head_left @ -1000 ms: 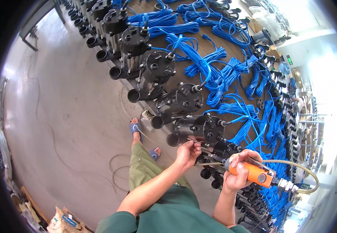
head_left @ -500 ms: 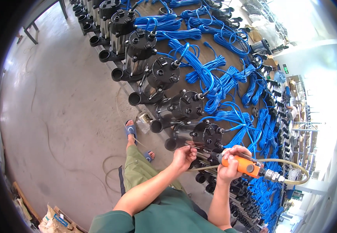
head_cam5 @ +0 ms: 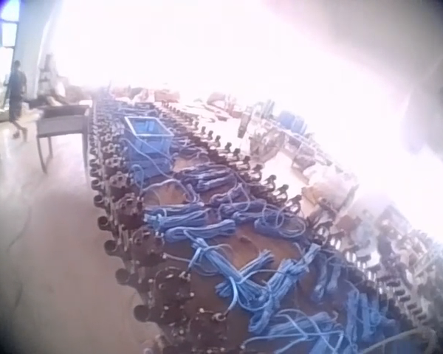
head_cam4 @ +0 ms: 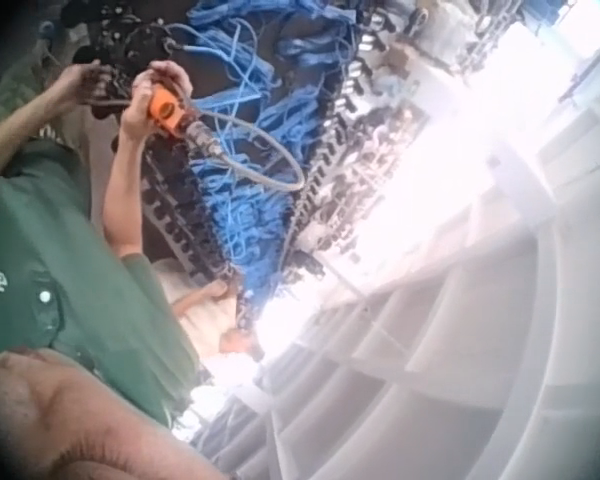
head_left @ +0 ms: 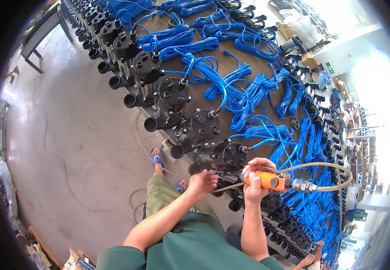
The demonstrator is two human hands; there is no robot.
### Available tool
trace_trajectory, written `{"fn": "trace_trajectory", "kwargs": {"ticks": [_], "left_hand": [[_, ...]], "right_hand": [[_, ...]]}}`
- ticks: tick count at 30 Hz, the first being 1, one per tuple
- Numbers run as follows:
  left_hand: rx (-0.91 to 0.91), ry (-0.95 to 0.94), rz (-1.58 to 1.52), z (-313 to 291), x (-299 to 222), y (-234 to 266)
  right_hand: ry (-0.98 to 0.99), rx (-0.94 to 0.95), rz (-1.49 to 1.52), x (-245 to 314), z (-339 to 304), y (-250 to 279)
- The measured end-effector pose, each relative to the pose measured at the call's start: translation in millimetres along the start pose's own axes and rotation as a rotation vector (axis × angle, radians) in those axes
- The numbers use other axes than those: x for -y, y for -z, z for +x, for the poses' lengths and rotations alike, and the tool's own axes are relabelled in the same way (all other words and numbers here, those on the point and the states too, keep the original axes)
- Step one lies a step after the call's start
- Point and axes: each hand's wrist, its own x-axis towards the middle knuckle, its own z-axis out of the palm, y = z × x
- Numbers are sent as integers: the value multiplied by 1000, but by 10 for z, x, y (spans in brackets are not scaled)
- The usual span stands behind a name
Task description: The person is using a pneumatic screwdriver to fasten components onto a long row of black submersible pump housings arranged on a table, handling each unit one by one.
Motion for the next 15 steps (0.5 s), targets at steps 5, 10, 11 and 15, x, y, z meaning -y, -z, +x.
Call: {"fn": "trace_trajectory", "kwargs": {"ticks": [5, 10, 11, 15], "left_hand": [[-5, 69, -383, 307, 277, -198], [81, 26, -484, 263, 370, -217], [78, 18, -504, 252, 383, -231], [80, -29, -501, 256, 382, -200]], "right_hand": [[-108, -97, 52, -47, -27, 111], [-84, -172, 13, -31, -57, 329], [-78, -160, -6, -41, -48, 339], [-97, -162, 29, -76, -24, 365]]}}
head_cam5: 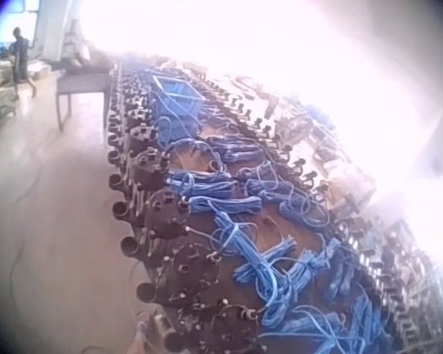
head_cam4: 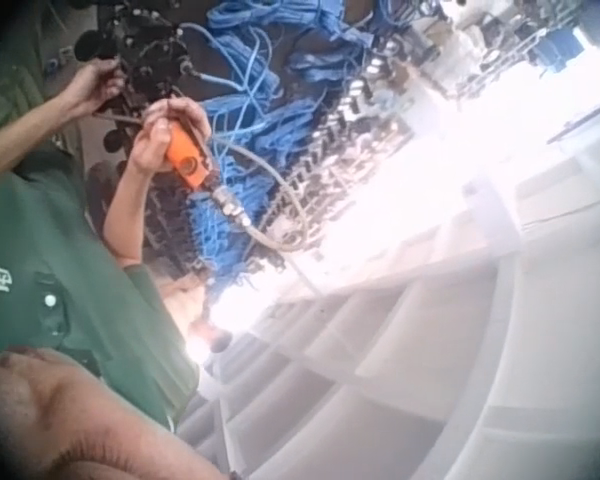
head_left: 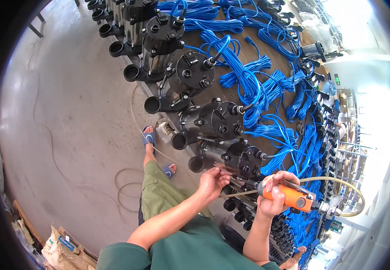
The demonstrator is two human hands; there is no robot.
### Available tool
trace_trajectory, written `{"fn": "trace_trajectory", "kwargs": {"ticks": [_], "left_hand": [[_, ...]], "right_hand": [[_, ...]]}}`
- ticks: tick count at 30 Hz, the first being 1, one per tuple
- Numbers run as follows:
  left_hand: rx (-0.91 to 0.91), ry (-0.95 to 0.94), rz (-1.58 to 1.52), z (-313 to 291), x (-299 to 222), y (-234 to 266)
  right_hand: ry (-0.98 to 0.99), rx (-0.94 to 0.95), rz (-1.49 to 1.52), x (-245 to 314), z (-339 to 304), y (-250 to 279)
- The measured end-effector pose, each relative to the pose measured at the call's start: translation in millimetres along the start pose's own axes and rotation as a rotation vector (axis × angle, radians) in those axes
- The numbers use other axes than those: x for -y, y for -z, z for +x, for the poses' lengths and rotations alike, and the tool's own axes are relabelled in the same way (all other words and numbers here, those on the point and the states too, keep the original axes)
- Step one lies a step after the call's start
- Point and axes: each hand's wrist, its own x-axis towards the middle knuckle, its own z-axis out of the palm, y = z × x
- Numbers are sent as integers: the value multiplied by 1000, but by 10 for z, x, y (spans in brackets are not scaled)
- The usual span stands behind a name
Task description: The person is using a pneumatic screwdriver to fasten components onto a long row of black submersible pump housings arranged on a table, handling each unit one by one.
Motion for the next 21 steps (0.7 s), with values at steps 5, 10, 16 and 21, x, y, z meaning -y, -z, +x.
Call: {"fn": "trace_trajectory", "kwargs": {"ticks": [5, 10, 16, 21], "left_hand": [[14, -18, -24, 15, 17, 18], [6, -14, -1, 53, 15, 59], [-30, 18, 226, -80, -206, -27], [-163, -848, 1561, -405, -389, -65]], "right_hand": [[18, -14, -17, 41, 9, -187], [76, 68, -84, -54, -83, 26], [17, 139, -32, -105, -131, 21], [69, 197, 81, -226, -106, 106]]}}
